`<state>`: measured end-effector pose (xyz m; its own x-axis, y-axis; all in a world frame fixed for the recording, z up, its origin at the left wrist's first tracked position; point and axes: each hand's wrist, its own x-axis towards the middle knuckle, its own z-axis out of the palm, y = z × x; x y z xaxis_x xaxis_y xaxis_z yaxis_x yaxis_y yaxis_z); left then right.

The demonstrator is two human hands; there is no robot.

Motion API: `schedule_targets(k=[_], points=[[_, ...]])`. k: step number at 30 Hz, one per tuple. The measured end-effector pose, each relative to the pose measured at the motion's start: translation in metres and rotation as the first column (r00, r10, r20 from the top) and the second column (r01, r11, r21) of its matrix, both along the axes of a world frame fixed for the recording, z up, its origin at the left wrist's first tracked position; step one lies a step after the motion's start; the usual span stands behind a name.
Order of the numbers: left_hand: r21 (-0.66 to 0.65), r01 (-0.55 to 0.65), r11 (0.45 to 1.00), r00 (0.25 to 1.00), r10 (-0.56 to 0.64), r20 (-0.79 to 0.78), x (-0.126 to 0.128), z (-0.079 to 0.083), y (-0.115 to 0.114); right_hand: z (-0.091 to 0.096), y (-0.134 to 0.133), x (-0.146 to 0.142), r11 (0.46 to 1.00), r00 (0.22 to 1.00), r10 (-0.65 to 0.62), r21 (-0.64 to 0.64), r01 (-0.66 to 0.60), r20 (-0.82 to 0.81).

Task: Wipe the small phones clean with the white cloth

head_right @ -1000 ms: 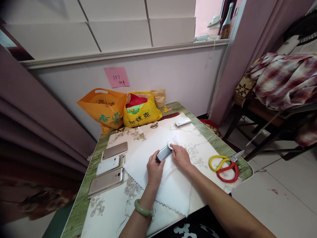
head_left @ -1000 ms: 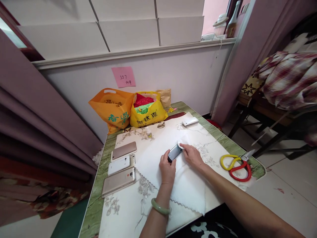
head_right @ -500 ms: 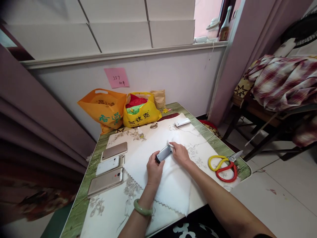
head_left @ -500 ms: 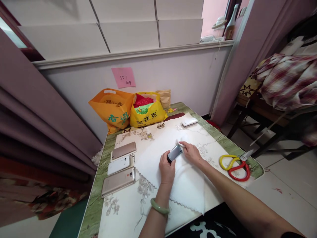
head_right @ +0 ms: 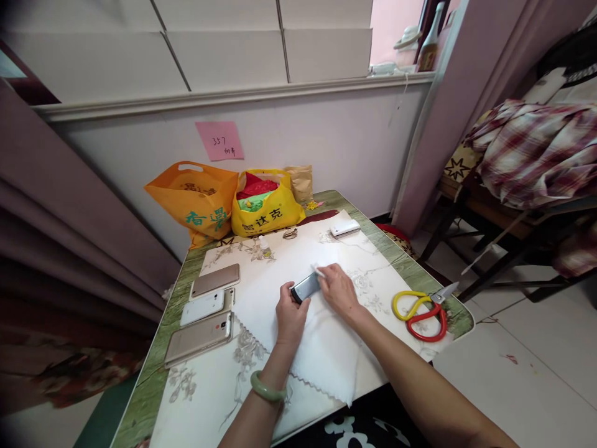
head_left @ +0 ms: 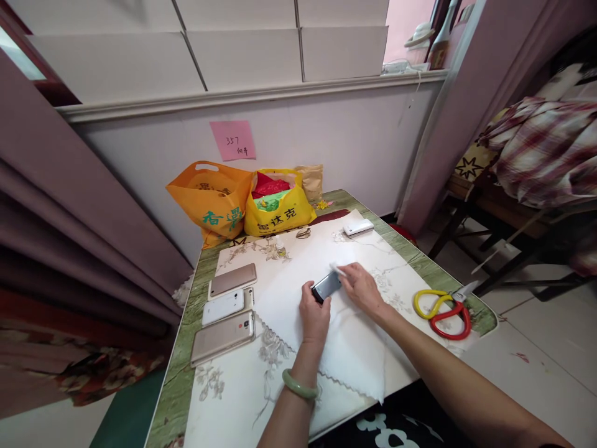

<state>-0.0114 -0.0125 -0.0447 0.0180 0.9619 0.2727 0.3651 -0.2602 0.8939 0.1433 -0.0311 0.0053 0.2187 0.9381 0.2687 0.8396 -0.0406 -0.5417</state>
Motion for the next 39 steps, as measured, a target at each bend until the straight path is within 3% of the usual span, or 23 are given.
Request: schedule_targets(k=[4,7,9,11,13,15,18,19,21,23,25,27,29,30,31,33,36,37,39], points=[[-0.04,0.013,0.999,1.0,-0.013,0.012,-0.001,0.003,-0.001,-0.012,-0.011,-0.028,0.974,0.972,0.228,-0.006,-0.229,-0.056],[-0.042,0.005,0.999,1.0,-0.006,-0.008,-0.002,0.005,-0.001,-0.017,-0.01,-0.028,0.949,0.944,0.314,0.016,-0.314,-0.103],[-0.043,0.014,0.999,1.0,-0.015,-0.008,-0.002,0.005,-0.001,-0.018,-0.002,-0.02,0.975,0.969,0.223,0.006,-0.224,-0.105],[-0.05,0.032,0.998,0.999,-0.032,0.004,-0.001,0.005,-0.001,-0.018,0.006,-0.014,0.998,0.994,0.05,-0.023,-0.053,-0.092],[-0.054,0.046,0.997,0.999,-0.045,0.014,-0.002,0.005,-0.001,-0.016,0.009,-0.015,0.996,0.994,-0.081,-0.048,0.077,-0.079],[-0.053,0.045,0.998,0.999,-0.044,0.017,-0.002,0.006,-0.001,-0.013,0.008,-0.024,0.998,0.995,-0.044,-0.048,0.04,-0.092],[-0.053,0.029,0.998,0.999,-0.028,0.021,-0.004,0.006,0.0,-0.009,0.004,-0.035,0.978,0.969,0.198,-0.041,-0.206,-0.147],[-0.058,0.026,0.998,0.999,-0.024,0.029,-0.004,0.006,-0.001,-0.008,0.005,-0.035,0.971,0.962,0.221,-0.059,-0.233,-0.163],[-0.077,0.044,0.996,0.997,-0.039,0.063,-0.004,0.005,-0.001,-0.005,0.01,-0.027,0.985,0.982,0.114,-0.112,-0.131,-0.149],[-0.1,0.075,0.992,0.992,-0.064,0.111,-0.004,0.005,-0.001,-0.004,0.015,-0.017,0.987,0.994,-0.082,-0.147,0.07,-0.075],[-0.114,0.103,0.988,0.986,-0.086,0.145,-0.004,0.004,-0.001,-0.002,0.015,-0.015,0.979,0.988,-0.148,-0.147,0.141,-0.039],[-0.106,0.09,0.99,0.989,-0.076,0.126,-0.005,0.004,-0.001,0.0,0.011,-0.021,0.993,0.997,-0.003,-0.122,-0.007,-0.081],[-0.085,0.056,0.995,0.996,-0.05,0.071,-0.005,0.005,0.0,0.001,0.005,-0.029,0.975,0.974,0.188,-0.092,-0.2,-0.128],[-0.082,0.048,0.995,0.998,-0.043,0.054,-0.005,0.004,0.0,0.001,0.003,-0.031,0.967,0.965,0.222,-0.097,-0.237,-0.14],[-0.088,0.053,0.995,0.997,-0.048,0.053,-0.005,0.004,-0.001,0.001,0.003,-0.03,0.969,0.969,0.201,-0.114,-0.217,-0.143],[-0.114,0.085,0.99,0.993,-0.075,0.095,-0.004,0.003,-0.001,0.0,0.006,-0.022,0.984,0.993,0.021,-0.173,-0.041,-0.118],[-0.128,0.096,0.987,0.986,-0.077,0.149,-0.003,0.002,-0.001,-0.003,0.012,-0.012,0.949,0.971,-0.234,-0.225,0.22,-0.039],[-0.125,0.087,0.988,0.987,-0.069,0.147,-0.003,0.002,-0.001,-0.004,0.012,-0.013,0.947,0.969,-0.247,-0.218,0.235,-0.028],[-0.118,0.068,0.991,0.991,-0.053,0.125,-0.003,0.002,-0.001,-0.006,0.009,-0.021,0.977,0.988,-0.144,-0.168,0.133,-0.055]])
